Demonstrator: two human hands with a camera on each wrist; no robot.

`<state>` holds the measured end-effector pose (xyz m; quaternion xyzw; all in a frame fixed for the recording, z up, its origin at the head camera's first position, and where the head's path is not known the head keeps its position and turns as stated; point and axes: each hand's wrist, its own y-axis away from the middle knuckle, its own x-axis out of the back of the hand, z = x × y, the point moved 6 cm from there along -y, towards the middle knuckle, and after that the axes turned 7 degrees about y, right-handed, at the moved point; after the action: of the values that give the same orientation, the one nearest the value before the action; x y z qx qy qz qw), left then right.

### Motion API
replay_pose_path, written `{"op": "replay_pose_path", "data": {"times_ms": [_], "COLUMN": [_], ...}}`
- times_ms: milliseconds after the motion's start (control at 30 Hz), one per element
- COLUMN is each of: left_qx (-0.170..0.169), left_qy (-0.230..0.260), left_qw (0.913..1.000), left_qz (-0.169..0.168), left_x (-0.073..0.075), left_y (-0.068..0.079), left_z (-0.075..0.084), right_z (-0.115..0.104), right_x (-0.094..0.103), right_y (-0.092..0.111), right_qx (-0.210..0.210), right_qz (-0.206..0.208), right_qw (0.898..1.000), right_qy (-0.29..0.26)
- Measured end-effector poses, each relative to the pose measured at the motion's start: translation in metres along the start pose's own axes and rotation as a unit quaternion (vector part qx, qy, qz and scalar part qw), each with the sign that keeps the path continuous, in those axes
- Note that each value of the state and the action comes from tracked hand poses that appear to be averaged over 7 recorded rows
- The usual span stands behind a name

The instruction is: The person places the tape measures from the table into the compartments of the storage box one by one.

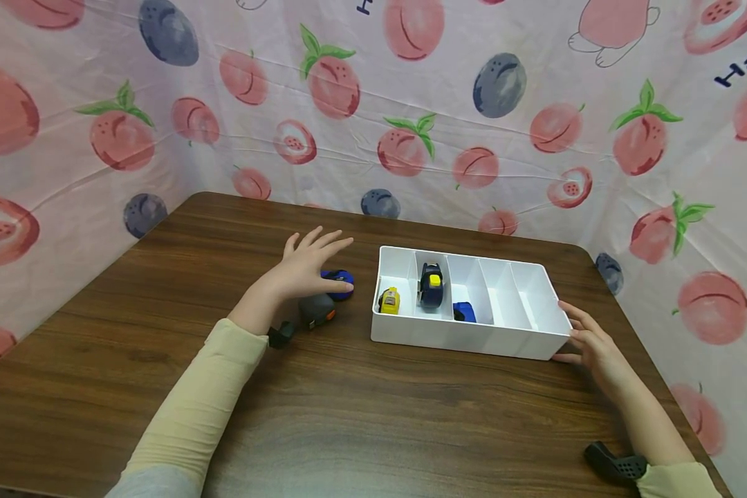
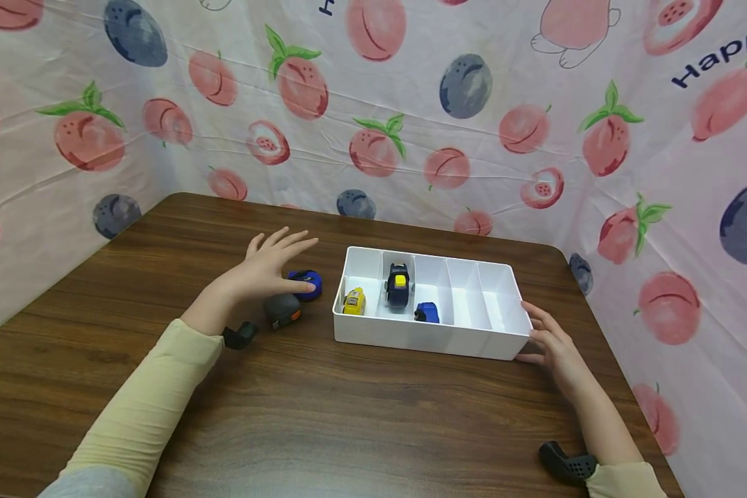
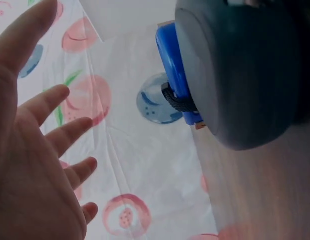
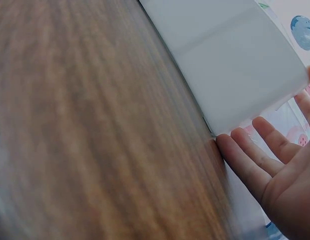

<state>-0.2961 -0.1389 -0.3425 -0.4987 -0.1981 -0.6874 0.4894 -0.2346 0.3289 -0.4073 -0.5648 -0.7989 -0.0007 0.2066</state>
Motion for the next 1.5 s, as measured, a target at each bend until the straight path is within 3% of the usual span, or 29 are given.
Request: {"op": "replay_pose_path", "data": {"times_ms": [633, 967, 1233, 1500], "left_qx": [-0.015, 0.03, 0.002, -0.007], "left_qy": [0.103, 0.19, 0.262, 0.278], "left_qw": [0.9943, 0.9801, 0.9639, 0.9592], "left_qz": [-0.021, -0.05, -0.047, -0.054], "left_x": [-0.004, -0.007, -0.006, -0.007], "left_y": [-0.006, -0.006, -0.009, -0.013], "left_z": [-0.025, -0.044, -0.051, -0.056], "right_z": [0.001, 0.0, 0.001, 0.001], "right_x": [0.001, 0.002, 0.002, 0.002], "right_y": [-0.001, -0.002, -0.002, -0.002], "right_qx": [-0.002, -0.006, -0.01, -0.01], "right_qz": [0.0, 0.003, 0.005, 0.003], "right_qw": [1.0, 1.0, 1.0, 1.0], "right_qy": [0.007, 0.009, 0.012, 0.006]}}
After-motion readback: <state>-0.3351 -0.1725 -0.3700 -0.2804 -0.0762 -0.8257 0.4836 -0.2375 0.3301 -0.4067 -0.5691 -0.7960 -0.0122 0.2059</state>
